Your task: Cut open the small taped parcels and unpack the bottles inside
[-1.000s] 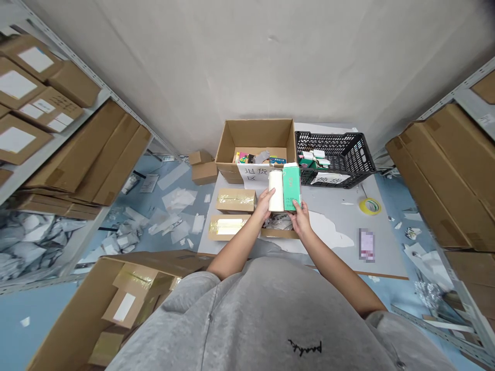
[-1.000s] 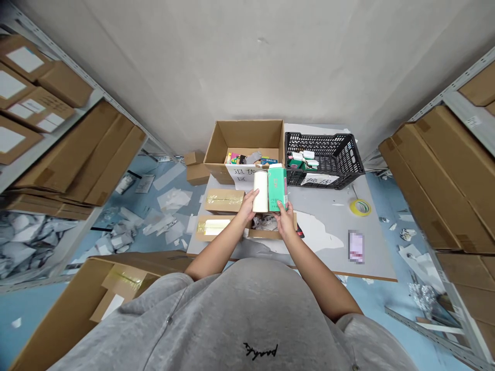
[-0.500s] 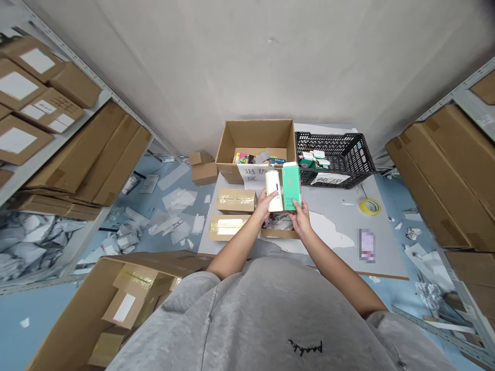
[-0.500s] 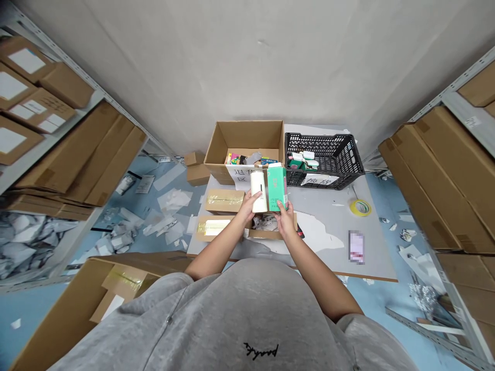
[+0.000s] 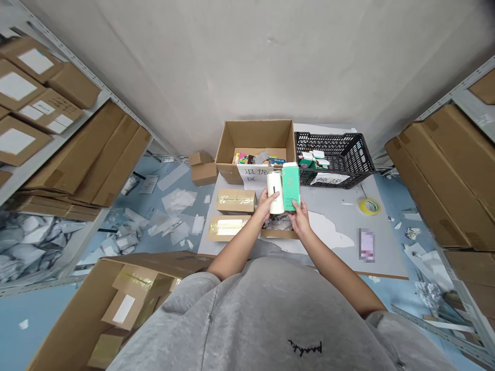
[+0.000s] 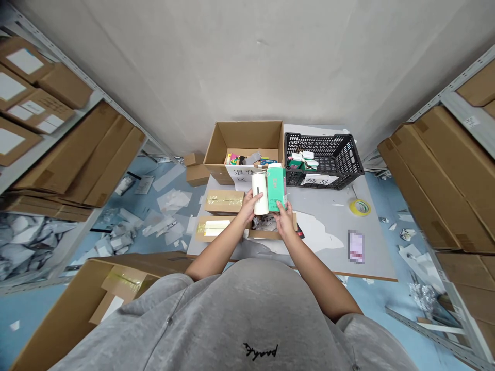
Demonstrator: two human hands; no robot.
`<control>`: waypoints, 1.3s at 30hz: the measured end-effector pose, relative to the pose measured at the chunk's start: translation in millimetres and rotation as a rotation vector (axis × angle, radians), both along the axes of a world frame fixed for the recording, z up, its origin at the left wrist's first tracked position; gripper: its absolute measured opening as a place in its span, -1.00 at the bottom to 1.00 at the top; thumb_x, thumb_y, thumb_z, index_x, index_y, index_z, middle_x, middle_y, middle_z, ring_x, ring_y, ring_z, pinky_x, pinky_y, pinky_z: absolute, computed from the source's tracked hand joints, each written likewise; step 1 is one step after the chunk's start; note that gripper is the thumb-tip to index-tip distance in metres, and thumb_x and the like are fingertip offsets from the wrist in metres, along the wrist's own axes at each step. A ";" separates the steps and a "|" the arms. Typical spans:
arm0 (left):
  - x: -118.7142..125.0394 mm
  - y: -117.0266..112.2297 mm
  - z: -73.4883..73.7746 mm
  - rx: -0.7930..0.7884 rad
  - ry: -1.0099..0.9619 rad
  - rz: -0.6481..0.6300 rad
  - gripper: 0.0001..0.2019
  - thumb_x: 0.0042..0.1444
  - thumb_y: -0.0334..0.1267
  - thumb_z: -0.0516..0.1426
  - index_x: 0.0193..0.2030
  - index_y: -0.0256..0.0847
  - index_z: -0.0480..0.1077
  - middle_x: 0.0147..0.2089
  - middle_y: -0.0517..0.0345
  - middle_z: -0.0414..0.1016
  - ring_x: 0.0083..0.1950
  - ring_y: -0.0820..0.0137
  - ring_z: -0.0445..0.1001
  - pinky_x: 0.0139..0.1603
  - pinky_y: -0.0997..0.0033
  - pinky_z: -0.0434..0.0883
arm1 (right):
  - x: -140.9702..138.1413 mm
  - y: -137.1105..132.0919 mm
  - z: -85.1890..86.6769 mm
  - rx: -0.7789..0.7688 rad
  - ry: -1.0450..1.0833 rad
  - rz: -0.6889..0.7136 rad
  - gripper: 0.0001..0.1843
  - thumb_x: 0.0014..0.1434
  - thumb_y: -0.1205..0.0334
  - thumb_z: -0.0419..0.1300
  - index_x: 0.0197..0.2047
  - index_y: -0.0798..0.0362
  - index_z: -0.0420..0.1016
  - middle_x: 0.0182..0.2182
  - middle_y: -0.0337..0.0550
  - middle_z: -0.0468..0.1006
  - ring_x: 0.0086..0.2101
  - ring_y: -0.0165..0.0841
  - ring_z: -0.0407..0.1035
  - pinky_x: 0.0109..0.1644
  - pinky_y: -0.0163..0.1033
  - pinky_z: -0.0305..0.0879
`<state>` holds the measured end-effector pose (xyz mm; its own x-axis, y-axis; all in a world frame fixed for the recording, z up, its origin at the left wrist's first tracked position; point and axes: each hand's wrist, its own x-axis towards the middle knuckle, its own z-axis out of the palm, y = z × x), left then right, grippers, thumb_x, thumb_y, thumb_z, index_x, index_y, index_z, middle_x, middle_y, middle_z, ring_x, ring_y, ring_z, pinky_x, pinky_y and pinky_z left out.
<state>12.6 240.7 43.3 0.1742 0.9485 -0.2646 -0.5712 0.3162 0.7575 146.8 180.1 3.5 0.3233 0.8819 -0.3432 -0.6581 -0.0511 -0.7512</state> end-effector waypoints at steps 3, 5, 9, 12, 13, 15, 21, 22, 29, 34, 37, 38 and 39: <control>-1.9 1.2 -0.1 -0.002 -0.024 -0.030 -0.40 -0.19 -0.07 0.50 0.00 -0.22 0.50 -0.10 0.02 0.67 0.01 0.15 0.63 0.09 0.23 0.50 | 1.4 0.2 -1.7 0.007 -0.001 -0.002 -0.51 0.05 0.06 0.49 -0.01 -0.20 0.40 -0.05 -0.33 0.66 -0.14 -0.33 0.59 -0.06 -0.13 0.60; -2.4 2.3 -1.4 -0.043 -0.031 -0.008 -0.41 -0.18 -0.04 0.48 -0.01 -0.23 0.51 -0.12 0.03 0.68 0.02 0.13 0.63 0.09 0.22 0.50 | 2.0 0.3 -2.3 0.009 -0.004 -0.001 -0.53 0.06 0.06 0.48 -0.02 -0.20 0.40 -0.05 -0.34 0.66 -0.12 -0.33 0.59 -0.05 -0.12 0.60; 0.0 3.5 -5.2 -0.080 -0.030 0.029 -0.32 -0.19 -0.05 0.49 0.09 -0.16 0.45 -0.10 0.06 0.67 -0.04 0.19 0.64 0.04 0.23 0.52 | 1.2 0.2 -2.8 0.011 0.005 0.003 -0.54 0.05 0.08 0.48 -0.03 -0.19 0.40 -0.05 -0.34 0.66 -0.11 -0.32 0.59 -0.04 -0.10 0.60; 1.9 2.2 -8.3 -0.059 0.036 0.040 -0.29 -0.21 -0.06 0.52 0.09 -0.15 0.43 -0.11 0.07 0.65 -0.14 0.27 0.63 -0.03 0.27 0.52 | 0.6 -0.3 -4.0 0.015 0.019 0.026 -0.52 0.04 0.09 0.48 -0.02 -0.20 0.39 -0.04 -0.33 0.65 -0.11 -0.31 0.59 -0.05 -0.10 0.60; 1.6 1.9 -9.1 -0.051 0.057 0.052 -0.30 -0.20 -0.04 0.52 0.08 -0.15 0.43 -0.13 0.09 0.65 -0.16 0.29 0.62 -0.05 0.30 0.52 | 1.0 -0.5 -4.9 0.011 0.023 0.026 -0.49 0.02 0.11 0.49 -0.01 -0.21 0.38 -0.04 -0.33 0.65 -0.11 -0.31 0.59 -0.06 -0.10 0.61; -1.6 3.2 -8.9 -0.039 0.083 0.096 -0.33 -0.18 0.01 0.51 0.06 -0.13 0.44 -0.14 0.13 0.63 -0.17 0.32 0.60 -0.09 0.36 0.51 | 3.4 -1.4 -7.6 -0.008 0.027 0.011 -0.41 -0.03 0.16 0.51 0.01 -0.21 0.35 -0.03 -0.34 0.64 -0.12 -0.30 0.59 -0.09 -0.10 0.61; -27.4 38.5 25.8 0.083 0.115 0.401 -0.34 0.03 0.25 0.36 0.15 -0.11 0.42 -0.02 0.08 0.61 -0.01 0.27 0.61 -0.06 0.39 0.53 | 18.5 -7.0 -17.1 -0.028 0.062 0.082 -0.43 -0.07 0.26 0.49 -0.03 -0.20 0.37 -0.10 -0.40 0.65 -0.18 -0.35 0.58 -0.15 -0.20 0.57; -31.2 47.9 36.9 0.135 0.138 0.432 -0.34 0.05 0.25 0.35 0.16 -0.10 0.42 0.02 0.07 0.61 0.03 0.26 0.61 -0.01 0.39 0.53 | 20.4 -8.0 -17.5 -0.021 0.071 0.099 -0.43 -0.07 0.27 0.48 -0.02 -0.20 0.39 -0.09 -0.40 0.65 -0.16 -0.35 0.58 -0.13 -0.20 0.57; -38.3 93.7 98.3 0.437 0.310 0.563 -0.22 -0.01 0.16 0.43 0.28 -0.09 0.33 0.24 0.00 0.51 0.25 0.22 0.51 0.27 0.31 0.43 | 21.9 -11.0 -11.3 -0.002 0.125 0.166 -0.36 -0.12 0.33 0.44 0.06 -0.27 0.47 0.03 -0.38 0.65 -0.06 -0.27 0.59 0.02 -0.04 0.57; -43.2 102.0 101.0 0.484 0.341 0.482 -0.17 -0.06 0.11 0.47 0.30 -0.07 0.31 0.25 -0.01 0.49 0.28 0.19 0.48 0.31 0.29 0.39 | 23.5 -11.9 -8.4 0.019 0.133 0.211 -0.35 -0.12 0.36 0.43 0.06 -0.26 0.49 0.04 -0.36 0.66 -0.03 -0.27 0.59 0.05 -0.05 0.57; -45.9 101.2 94.5 0.498 0.367 0.425 -0.17 -0.14 0.08 0.51 0.25 -0.08 0.35 0.21 0.00 0.51 0.26 0.17 0.50 0.30 0.28 0.40 | 27.3 -11.8 -8.5 0.021 0.135 0.192 -0.31 -0.12 0.38 0.42 0.09 -0.28 0.48 0.04 -0.38 0.66 -0.03 -0.28 0.59 0.04 -0.07 0.57; -46.5 100.3 92.0 0.498 0.376 0.417 -0.18 -0.15 0.08 0.51 0.23 -0.08 0.36 0.19 0.01 0.52 0.25 0.17 0.51 0.28 0.28 0.41 | 28.8 -11.9 -8.8 0.021 0.134 0.189 -0.29 -0.13 0.39 0.41 0.10 -0.28 0.48 0.04 -0.38 0.66 -0.03 -0.27 0.60 0.04 -0.06 0.57; -46.9 99.3 89.5 0.495 0.384 0.410 -0.18 -0.16 0.09 0.51 0.22 -0.08 0.37 0.17 0.02 0.53 0.23 0.17 0.52 0.27 0.27 0.42 | 30.4 -12.0 -9.2 0.022 0.133 0.188 -0.28 -0.13 0.39 0.40 0.11 -0.29 0.47 0.04 -0.38 0.66 -0.03 -0.27 0.60 0.05 -0.06 0.57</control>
<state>-34.3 340.0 132.8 -0.2375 0.9414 0.2394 -0.2369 -0.2952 0.9256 177.1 168.0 -5.7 0.1062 0.9299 -0.3522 -0.7316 -0.1668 -0.6610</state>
